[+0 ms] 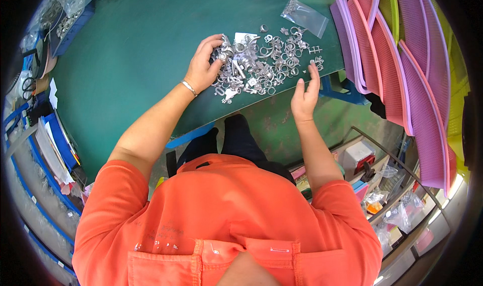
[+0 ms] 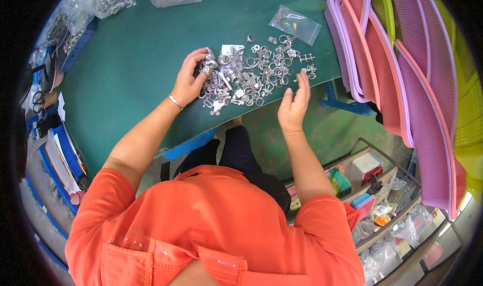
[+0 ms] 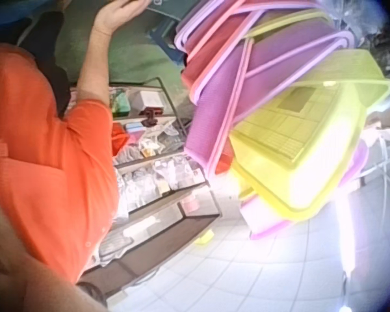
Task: The person collects metal hooks into small plastic bags, places a small white card into one bag, and then transfers bags between different locations in a factory setting.
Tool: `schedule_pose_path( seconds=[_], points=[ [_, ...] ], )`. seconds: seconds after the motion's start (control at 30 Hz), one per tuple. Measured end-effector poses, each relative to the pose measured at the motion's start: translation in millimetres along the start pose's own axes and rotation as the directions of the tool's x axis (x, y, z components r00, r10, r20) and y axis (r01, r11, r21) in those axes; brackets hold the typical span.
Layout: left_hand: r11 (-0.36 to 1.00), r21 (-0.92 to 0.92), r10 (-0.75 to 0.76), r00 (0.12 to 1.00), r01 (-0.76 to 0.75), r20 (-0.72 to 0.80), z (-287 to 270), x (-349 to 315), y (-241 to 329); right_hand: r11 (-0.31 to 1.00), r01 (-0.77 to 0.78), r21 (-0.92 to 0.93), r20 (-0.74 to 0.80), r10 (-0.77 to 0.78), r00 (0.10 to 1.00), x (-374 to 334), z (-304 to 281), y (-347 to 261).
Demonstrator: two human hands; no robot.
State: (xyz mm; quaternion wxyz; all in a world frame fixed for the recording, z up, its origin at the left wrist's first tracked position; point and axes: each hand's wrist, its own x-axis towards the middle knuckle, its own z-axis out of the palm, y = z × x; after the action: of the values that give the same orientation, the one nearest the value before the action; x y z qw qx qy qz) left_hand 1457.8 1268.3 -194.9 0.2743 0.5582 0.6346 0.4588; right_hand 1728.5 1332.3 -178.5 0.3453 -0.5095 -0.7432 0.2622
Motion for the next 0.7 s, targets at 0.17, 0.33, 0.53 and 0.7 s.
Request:
schedule_pose_path(
  seconds=[0.17, 0.33, 0.53, 0.7],
  points=[
    [0.966, -0.171, -0.201, 0.980, 0.195, -0.016, -1.4, -10.1, 1.9, 0.996, -0.079, -0.044, 0.030, 0.080, 0.996, -13.4, 16.6, 1.4],
    [0.949, -0.222, -0.239, 0.970, 0.226, -0.036, -5.9, -14.4, -1.0, 0.999, -0.041, -0.024, 0.088, 0.043, 0.995, -21.4, 40.1, -10.9],
    [0.921, -0.310, -0.246, 0.969, 0.236, 0.009, -5.8, -18.6, -4.1, 1.000, 0.000, -0.004, 0.062, 0.000, 0.998, -15.6, 63.5, -25.7],
    [0.894, -0.380, -0.246, 0.969, 0.237, 0.025, -6.7, -19.3, -2.6, 1.000, 0.016, 0.005, 0.053, -0.016, 0.998, -8.0, 84.6, -35.9]
  ],
)
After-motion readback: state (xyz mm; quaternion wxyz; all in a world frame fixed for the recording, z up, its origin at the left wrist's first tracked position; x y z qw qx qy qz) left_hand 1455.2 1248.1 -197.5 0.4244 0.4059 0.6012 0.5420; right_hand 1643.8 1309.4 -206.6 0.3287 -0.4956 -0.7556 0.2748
